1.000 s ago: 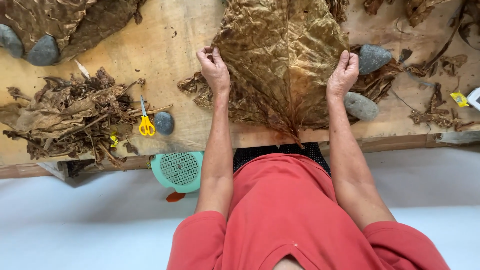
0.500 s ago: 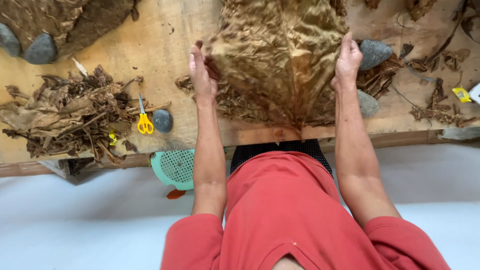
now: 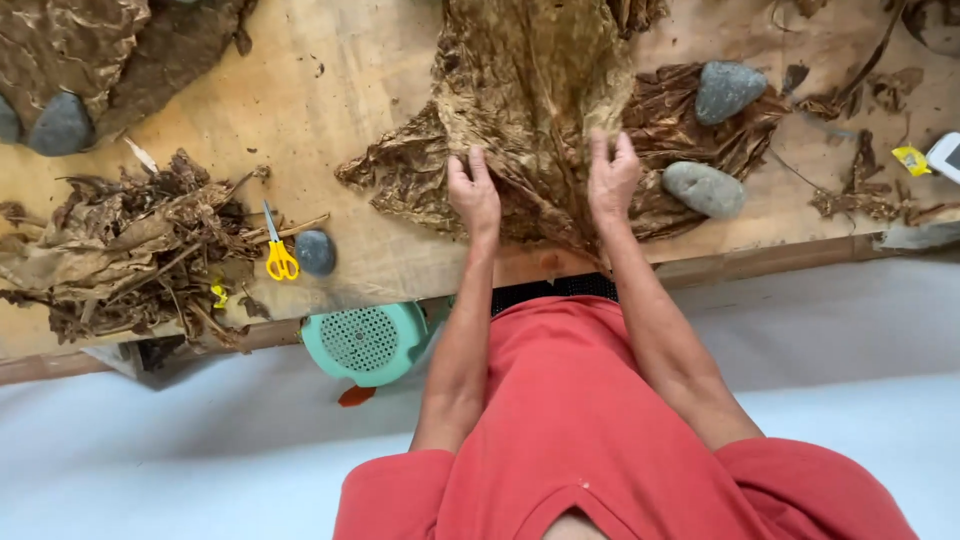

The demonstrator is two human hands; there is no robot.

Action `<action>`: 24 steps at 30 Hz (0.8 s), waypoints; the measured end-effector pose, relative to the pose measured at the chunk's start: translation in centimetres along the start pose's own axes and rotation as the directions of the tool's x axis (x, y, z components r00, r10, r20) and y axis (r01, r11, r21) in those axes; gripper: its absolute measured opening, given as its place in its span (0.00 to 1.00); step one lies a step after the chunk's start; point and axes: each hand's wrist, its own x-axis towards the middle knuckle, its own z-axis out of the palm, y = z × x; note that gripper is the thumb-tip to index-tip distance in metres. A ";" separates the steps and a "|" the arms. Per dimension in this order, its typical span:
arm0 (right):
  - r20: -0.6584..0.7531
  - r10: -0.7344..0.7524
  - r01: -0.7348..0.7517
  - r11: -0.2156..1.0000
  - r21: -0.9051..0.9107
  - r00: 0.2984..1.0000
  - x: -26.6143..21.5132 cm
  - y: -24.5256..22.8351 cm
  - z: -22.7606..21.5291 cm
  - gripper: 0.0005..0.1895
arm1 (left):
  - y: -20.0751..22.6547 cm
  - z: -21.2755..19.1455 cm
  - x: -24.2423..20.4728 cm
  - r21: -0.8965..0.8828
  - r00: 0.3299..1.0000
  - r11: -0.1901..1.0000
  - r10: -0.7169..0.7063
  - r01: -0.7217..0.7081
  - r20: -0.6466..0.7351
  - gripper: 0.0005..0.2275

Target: The person handles large, dried cocoa leaves on a wooden table, smoothing them out by hand and using a stone to press and flatten the material. They separate the leaves and arrange them on the table alongside other processed leaves and tools.

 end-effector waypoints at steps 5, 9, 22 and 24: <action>-0.170 -0.028 0.030 0.999 0.014 0.985 1.9 -0.5 -3.1 0.18 | 1.4 -3.9 3.0 -0.083 0.990 0.990 0.103 -0.111 -0.091 0.13; -0.173 -0.044 0.063 0.992 0.108 0.984 5.1 6.2 -4.6 0.19 | 1.0 -7.1 4.3 -0.106 0.989 0.984 0.144 -0.146 -0.026 0.10; -0.018 -0.178 0.177 0.962 0.206 0.984 5.9 -12.9 -0.6 0.26 | 12.3 -17.6 6.2 -0.344 0.997 0.936 0.071 -0.074 -0.020 0.06; -0.005 -0.303 0.290 0.908 0.303 0.953 6.6 -16.9 2.6 0.24 | 16.3 -22.2 6.3 -0.048 0.778 0.823 0.514 -0.566 -0.362 0.03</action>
